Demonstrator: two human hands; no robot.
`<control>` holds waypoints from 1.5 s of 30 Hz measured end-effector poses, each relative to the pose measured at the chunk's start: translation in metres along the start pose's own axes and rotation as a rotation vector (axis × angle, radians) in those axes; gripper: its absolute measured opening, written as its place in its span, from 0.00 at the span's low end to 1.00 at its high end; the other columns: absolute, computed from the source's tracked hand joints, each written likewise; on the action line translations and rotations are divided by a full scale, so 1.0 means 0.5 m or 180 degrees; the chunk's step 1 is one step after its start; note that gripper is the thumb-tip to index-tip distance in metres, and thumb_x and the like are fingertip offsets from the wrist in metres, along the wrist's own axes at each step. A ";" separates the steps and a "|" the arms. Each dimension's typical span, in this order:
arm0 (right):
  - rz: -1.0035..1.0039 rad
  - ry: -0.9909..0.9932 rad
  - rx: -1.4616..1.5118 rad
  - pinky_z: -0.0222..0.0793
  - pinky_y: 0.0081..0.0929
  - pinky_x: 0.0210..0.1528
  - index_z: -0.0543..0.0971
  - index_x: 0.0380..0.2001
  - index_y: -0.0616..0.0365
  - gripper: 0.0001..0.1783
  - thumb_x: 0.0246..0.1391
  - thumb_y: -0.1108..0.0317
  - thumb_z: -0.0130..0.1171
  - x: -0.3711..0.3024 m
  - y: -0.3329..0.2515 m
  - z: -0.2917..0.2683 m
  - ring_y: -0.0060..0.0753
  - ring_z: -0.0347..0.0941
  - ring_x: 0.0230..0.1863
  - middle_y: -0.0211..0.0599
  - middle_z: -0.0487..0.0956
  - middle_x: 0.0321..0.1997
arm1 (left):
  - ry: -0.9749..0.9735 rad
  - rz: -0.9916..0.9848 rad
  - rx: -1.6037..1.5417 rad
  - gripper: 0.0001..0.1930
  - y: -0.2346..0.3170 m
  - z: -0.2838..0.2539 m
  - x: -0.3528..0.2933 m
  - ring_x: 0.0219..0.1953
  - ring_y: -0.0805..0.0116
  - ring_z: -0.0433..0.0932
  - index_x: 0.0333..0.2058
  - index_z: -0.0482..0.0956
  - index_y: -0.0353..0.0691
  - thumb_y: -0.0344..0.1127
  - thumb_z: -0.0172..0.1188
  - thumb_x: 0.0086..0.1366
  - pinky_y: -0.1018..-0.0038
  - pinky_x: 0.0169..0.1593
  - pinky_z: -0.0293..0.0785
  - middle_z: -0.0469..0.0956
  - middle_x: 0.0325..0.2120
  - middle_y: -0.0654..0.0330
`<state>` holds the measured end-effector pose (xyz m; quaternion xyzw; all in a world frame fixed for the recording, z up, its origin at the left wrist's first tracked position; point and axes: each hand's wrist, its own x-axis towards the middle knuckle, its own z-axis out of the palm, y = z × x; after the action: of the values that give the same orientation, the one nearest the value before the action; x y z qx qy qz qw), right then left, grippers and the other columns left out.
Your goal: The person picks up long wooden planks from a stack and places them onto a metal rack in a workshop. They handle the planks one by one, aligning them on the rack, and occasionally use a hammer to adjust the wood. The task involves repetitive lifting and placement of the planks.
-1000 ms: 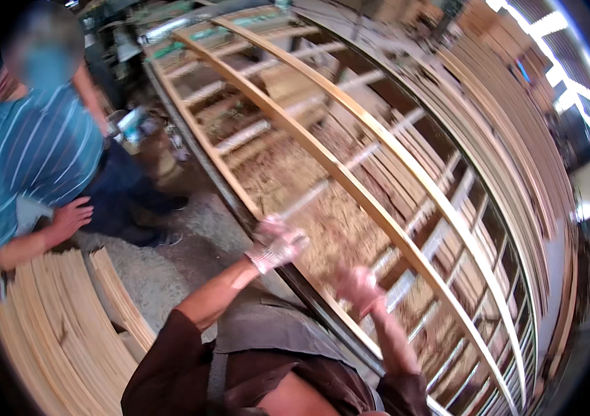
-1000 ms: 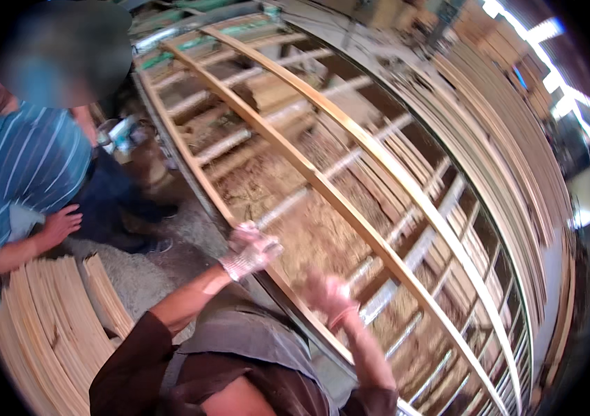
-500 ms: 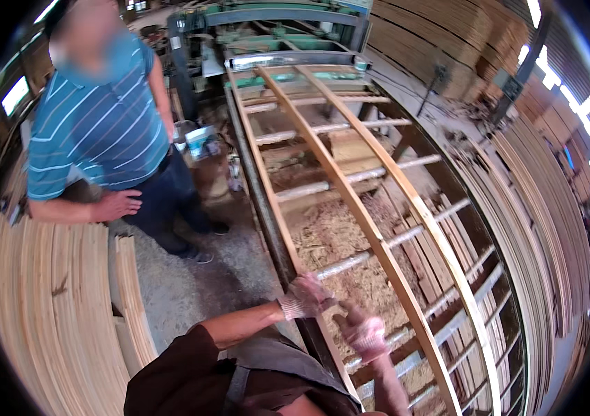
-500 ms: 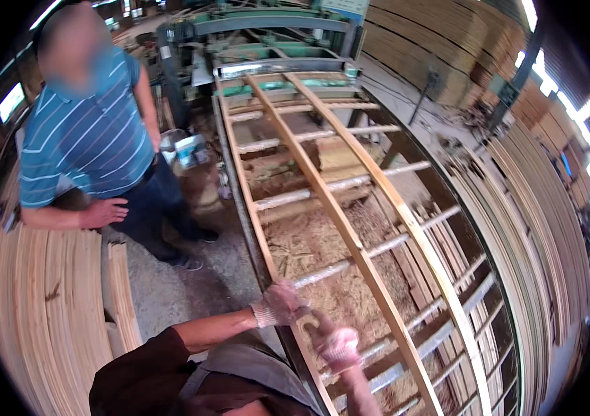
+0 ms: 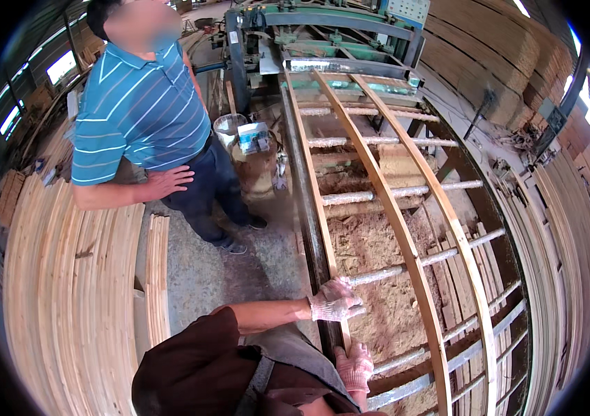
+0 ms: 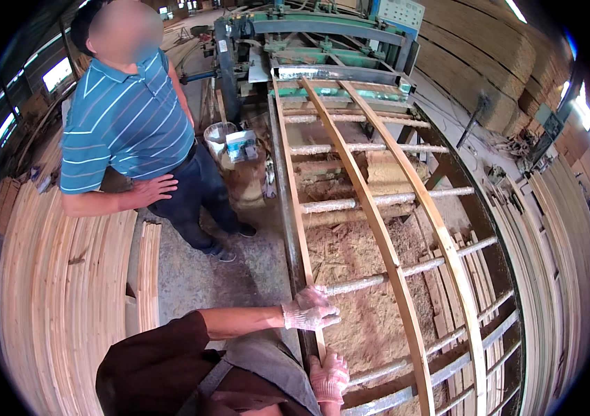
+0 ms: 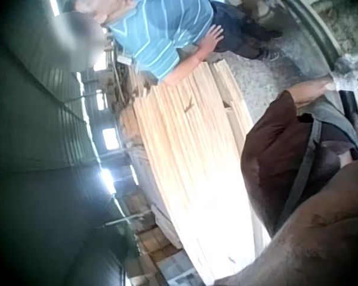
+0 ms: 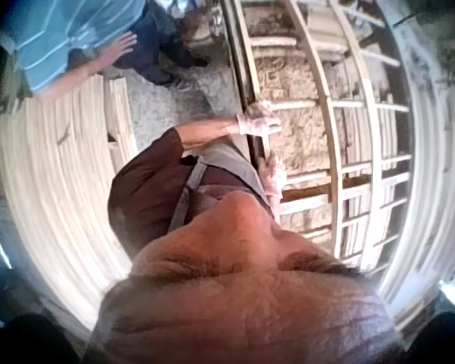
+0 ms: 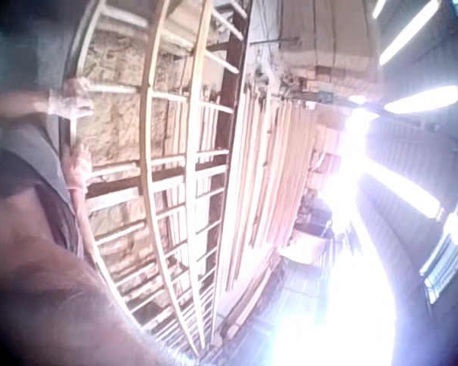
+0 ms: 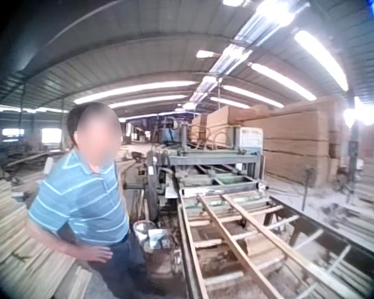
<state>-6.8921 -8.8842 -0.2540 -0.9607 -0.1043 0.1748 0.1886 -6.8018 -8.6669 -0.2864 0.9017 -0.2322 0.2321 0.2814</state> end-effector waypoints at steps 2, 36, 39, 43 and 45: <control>0.0058 -0.0125 -0.0184 0.72 0.49 0.57 0.78 0.56 0.55 0.33 0.53 0.45 0.66 0.000 0.008 0.009 0.56 0.76 0.55 0.50 0.81 0.52 | -0.0065 0.0053 -0.0010 0.11 0.002 0.006 -0.004 0.24 0.54 0.79 0.25 0.82 0.46 0.45 0.67 0.62 0.58 0.34 0.75 0.75 0.16 0.60; -0.0759 0.1080 -0.0033 0.73 0.53 0.44 0.79 0.52 0.54 0.27 0.59 0.47 0.64 0.159 -0.214 0.002 0.61 0.79 0.45 0.49 0.81 0.43 | -0.0198 -0.0395 -0.2194 0.16 -0.148 -0.277 -0.059 0.33 0.58 0.86 0.48 0.86 0.41 0.42 0.69 0.66 0.65 0.37 0.81 0.88 0.36 0.55; -0.1149 0.1046 -0.0364 0.74 0.52 0.50 0.77 0.57 0.58 0.30 0.57 0.51 0.65 0.260 -0.296 0.014 0.61 0.77 0.48 0.53 0.80 0.47 | 0.0220 -0.0208 -0.2360 0.16 -0.196 -0.453 0.003 0.33 0.58 0.85 0.49 0.85 0.40 0.35 0.71 0.63 0.64 0.37 0.80 0.86 0.34 0.55; -0.0354 0.0751 -0.0399 0.72 0.50 0.54 0.79 0.54 0.58 0.29 0.56 0.49 0.65 0.312 -0.356 -0.013 0.59 0.77 0.51 0.52 0.81 0.50 | 0.0629 -0.0383 -0.2365 0.16 -0.295 -0.548 0.000 0.33 0.67 0.85 0.51 0.83 0.37 0.31 0.68 0.66 0.73 0.35 0.82 0.87 0.36 0.57; -0.0377 0.0394 -0.0188 0.73 0.48 0.53 0.81 0.51 0.57 0.26 0.57 0.49 0.64 0.327 -0.360 -0.018 0.57 0.78 0.49 0.52 0.82 0.45 | 0.0660 -0.1202 -0.2277 0.13 -0.332 -0.539 -0.040 0.39 0.70 0.86 0.52 0.83 0.35 0.28 0.62 0.71 0.74 0.40 0.82 0.87 0.40 0.56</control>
<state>-6.7629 -8.6801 -0.2228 -0.9670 -0.1541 0.1005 0.1763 -6.8040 -8.3736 -0.1657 0.7457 -0.0991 0.1707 0.6363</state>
